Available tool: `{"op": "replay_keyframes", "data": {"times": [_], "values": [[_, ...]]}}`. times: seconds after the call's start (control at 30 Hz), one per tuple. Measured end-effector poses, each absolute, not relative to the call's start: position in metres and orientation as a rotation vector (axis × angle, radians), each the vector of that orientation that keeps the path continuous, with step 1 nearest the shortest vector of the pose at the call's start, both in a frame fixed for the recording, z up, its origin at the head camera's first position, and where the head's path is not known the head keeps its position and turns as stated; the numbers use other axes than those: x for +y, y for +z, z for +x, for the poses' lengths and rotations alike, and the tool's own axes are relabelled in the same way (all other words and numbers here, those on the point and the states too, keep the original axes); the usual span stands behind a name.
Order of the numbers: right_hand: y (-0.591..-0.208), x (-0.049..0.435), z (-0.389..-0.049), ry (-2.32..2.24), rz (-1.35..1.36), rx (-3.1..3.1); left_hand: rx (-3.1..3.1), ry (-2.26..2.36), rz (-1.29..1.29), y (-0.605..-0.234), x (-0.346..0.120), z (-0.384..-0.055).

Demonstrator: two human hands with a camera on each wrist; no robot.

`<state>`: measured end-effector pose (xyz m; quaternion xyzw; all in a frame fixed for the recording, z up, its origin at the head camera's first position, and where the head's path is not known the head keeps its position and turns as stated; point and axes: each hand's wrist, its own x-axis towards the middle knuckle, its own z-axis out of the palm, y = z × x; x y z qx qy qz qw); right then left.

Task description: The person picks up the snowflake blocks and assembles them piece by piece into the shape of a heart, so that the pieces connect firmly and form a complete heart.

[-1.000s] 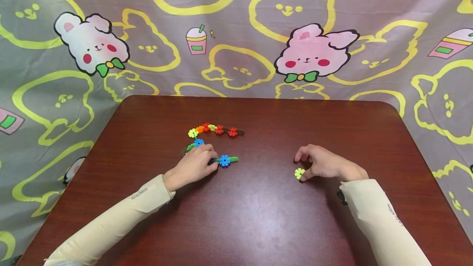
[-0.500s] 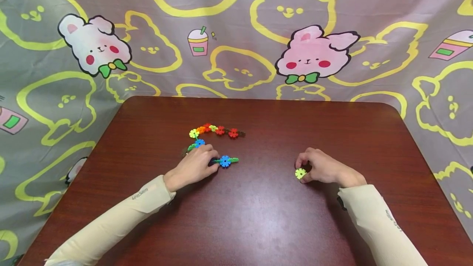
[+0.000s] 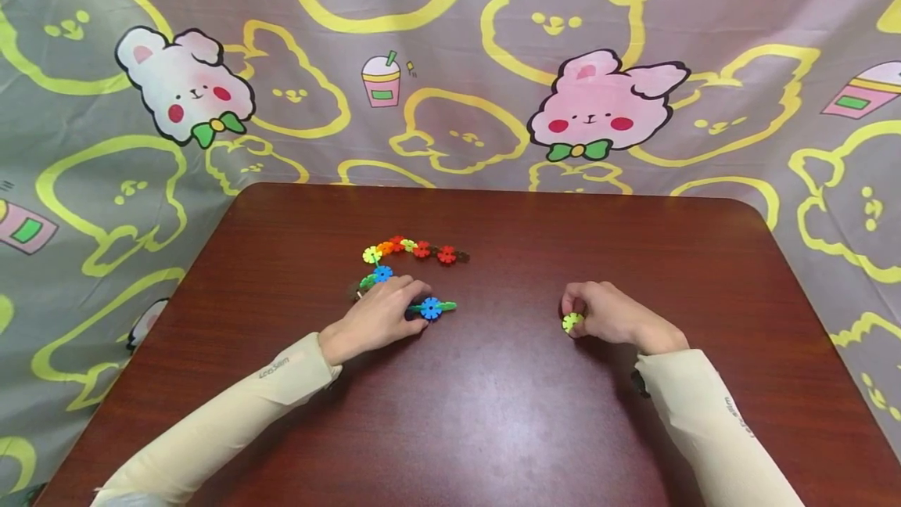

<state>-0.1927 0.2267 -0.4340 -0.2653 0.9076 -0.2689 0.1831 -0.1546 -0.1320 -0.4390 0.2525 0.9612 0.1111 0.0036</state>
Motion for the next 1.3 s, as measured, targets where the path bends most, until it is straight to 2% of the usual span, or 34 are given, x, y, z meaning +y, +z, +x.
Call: {"op": "replay_keyframes", "data": {"times": [0.33, 0.7, 1.3], "values": [[-0.438, 0.17, -0.201, -1.153, -0.661, 2.48, 2.986, 0.349, 0.804, -0.439, -0.125, -0.157], [-0.448, 0.118, -0.198, -1.49, -0.407, 2.205, 2.988, 0.324, 0.825, -0.44, -0.123, -0.158], [-0.456, 0.098, -0.202, -1.504, -0.391, 2.158, 3.006, 0.324, 0.867, -0.438, -0.122, -0.159]]}}
